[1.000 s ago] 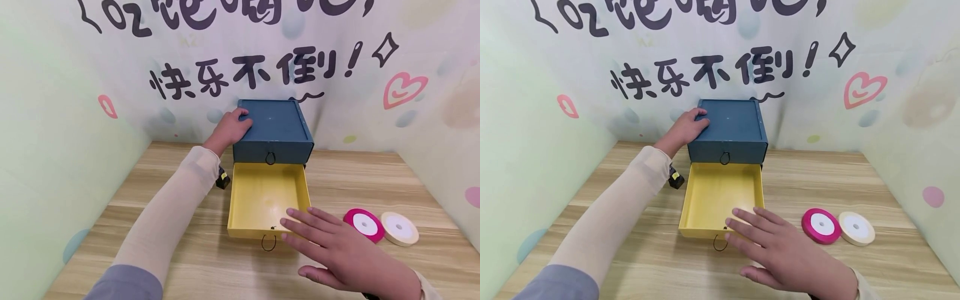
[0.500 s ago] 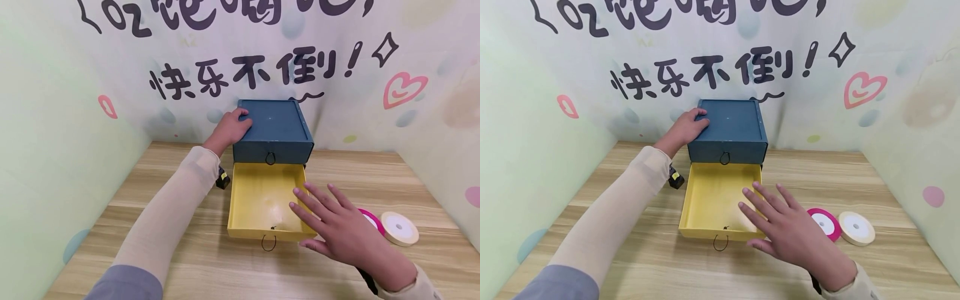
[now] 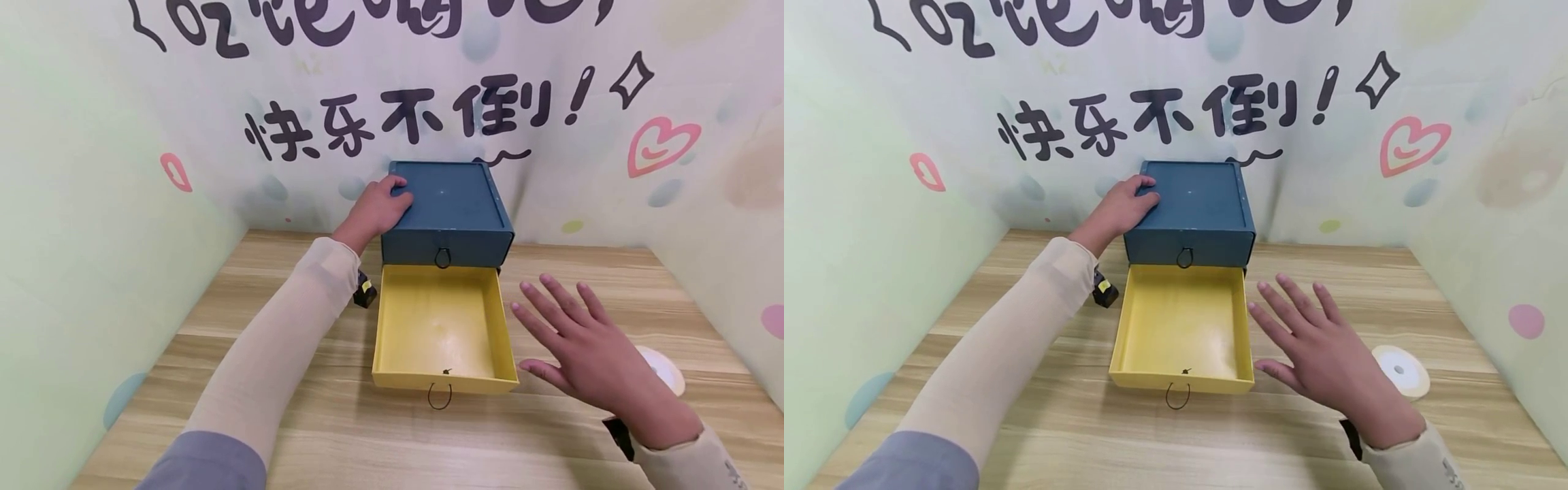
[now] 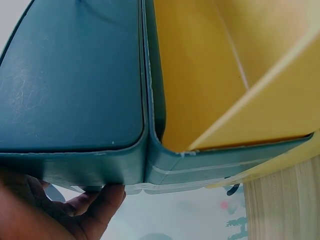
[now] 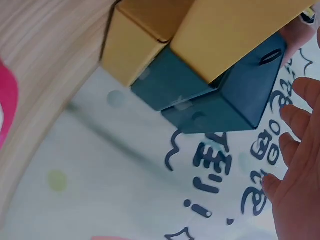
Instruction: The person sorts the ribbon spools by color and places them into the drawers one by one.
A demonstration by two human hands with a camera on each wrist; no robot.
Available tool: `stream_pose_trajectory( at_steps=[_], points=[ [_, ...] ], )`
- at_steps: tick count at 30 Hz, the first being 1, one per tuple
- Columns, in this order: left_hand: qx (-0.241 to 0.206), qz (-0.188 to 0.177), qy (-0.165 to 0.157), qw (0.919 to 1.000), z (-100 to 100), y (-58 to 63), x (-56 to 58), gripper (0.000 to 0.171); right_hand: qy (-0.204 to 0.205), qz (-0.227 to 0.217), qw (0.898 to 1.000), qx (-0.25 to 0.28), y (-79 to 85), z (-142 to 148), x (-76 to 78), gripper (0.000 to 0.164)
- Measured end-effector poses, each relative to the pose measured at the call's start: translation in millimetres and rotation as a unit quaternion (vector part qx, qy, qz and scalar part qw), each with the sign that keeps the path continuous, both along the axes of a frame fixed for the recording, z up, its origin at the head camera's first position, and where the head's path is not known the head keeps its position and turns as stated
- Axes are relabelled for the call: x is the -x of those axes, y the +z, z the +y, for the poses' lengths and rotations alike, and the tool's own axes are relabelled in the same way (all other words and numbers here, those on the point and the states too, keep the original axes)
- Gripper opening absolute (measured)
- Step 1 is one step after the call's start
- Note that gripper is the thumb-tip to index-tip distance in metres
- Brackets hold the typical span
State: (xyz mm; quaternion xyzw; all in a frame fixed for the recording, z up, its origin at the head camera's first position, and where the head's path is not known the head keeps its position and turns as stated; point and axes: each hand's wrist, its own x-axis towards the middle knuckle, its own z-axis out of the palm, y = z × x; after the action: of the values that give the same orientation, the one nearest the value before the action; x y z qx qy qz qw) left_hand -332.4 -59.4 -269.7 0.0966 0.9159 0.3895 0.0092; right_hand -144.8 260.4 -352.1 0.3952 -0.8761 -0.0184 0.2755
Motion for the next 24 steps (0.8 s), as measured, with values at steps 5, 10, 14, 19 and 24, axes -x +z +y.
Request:
stream_pose_trajectory(
  at_steps=[5,10,14,19,24],
  points=[
    [-0.001,0.003,-0.001,1.0,1,-1.0,1.0,0.049,-0.021,-0.004,1.0,0.008,-6.1,15,4.7,0.073],
    [-0.003,-0.001,0.0,1.0,0,-1.4,1.2,0.05,-0.048,-0.025,0.999,0.005,-13.7,31,7.8,0.075],
    [-0.008,-0.001,-0.004,1.0,1,-0.9,-0.1,0.05,-0.081,-0.059,0.995,-0.005,-21.1,48,9.5,0.077],
    [-0.015,0.001,-0.008,0.9999,0,-0.7,-0.4,0.05,-0.119,-0.099,0.988,-0.021,-36.3,69,15.5,0.085],
    [-0.014,0.008,-0.012,0.9998,-2,-0.7,-0.9,0.05,-0.139,-0.111,0.983,-0.044,-52.9,88,20.0,0.079]
  ],
)
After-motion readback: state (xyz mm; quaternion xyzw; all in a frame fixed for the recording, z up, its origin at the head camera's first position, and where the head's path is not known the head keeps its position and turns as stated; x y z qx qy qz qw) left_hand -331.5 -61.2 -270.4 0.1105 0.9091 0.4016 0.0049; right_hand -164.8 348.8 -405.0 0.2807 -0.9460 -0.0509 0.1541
